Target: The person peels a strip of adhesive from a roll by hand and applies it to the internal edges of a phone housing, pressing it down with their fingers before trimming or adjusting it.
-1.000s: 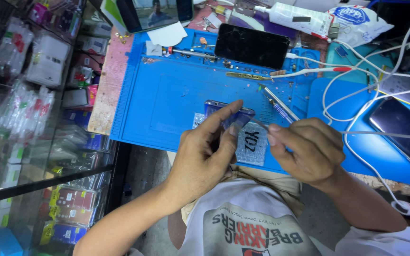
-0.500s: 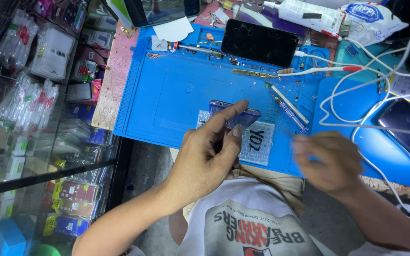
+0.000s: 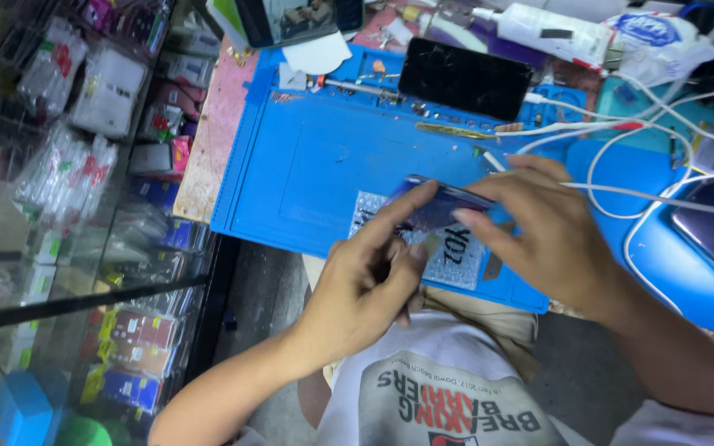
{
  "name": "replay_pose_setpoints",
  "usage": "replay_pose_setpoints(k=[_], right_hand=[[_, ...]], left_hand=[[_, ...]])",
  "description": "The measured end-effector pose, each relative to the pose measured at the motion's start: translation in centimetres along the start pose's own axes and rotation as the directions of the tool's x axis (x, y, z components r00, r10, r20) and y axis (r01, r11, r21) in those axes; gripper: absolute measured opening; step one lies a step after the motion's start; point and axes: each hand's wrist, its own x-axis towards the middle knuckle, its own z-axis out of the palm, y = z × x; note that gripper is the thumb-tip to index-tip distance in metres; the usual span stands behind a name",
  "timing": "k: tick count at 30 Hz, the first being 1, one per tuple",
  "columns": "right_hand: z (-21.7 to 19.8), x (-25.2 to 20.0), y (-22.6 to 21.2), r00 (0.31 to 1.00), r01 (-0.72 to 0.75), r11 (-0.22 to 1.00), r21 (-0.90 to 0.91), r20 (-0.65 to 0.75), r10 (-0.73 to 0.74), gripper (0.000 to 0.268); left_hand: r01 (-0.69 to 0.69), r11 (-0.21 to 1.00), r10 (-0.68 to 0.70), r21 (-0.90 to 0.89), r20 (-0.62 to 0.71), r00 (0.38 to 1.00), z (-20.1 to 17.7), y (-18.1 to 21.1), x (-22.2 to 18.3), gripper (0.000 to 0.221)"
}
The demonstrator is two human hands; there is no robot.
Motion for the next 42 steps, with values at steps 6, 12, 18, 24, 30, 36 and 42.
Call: replay_pose_setpoints(k=[6,12,18,24,30,36,42], right_hand=[[-4.3,-3.9,4.6,0.886,-0.150,0.947,-0.283,0.386,0.256,0.042],[-4.4,-5.7,5.0,0.867,0.105,0.792,-0.601,0.446,0.224,0.035],[-3.0,-5.6,2.0,0.917,0.312,0.463,-0.830,0.390,0.082,0.043],[-2.2,-6.2,3.8,0.957,0.274,0.767,-0.580,0.240,-0.161,0.043],[3.2,-2.5,6.3,0.923,0.301,0.947,-0.111,0.283,-0.260,0.055],[8.2,4.8,6.4,0.843,0.524,0.829,-0.194,0.259,-0.472,0.066],[5.2,1.8,4.8,0.953,0.268,0.920,-0.287,0.220,-0.208,0.068]], left_hand=[[0.389,0.919,-0.369,-0.062,0.214,0.905,-1.8,-5.7,-3.2,0.038],[0.597,0.802,-0.573,-0.004,0.278,0.771,-3.2,-11.8,-3.7,0.039],[0.595,0.799,-0.562,-0.089,0.243,0.791,-3.2,-14.9,-2.9,0.042],[0.534,0.840,-0.499,-0.100,0.246,0.831,-3.5,-14.3,-1.7,0.041],[0.474,0.879,-0.456,-0.049,0.206,0.866,-4.4,-13.0,-2.3,0.043],[0.516,0.854,-0.512,-0.067,0.065,0.857,-4.8,-12.2,-3.8,0.049],[0.505,0.840,-0.490,-0.198,0.118,0.863,-4.0,-13.1,-5.2,0.054]])
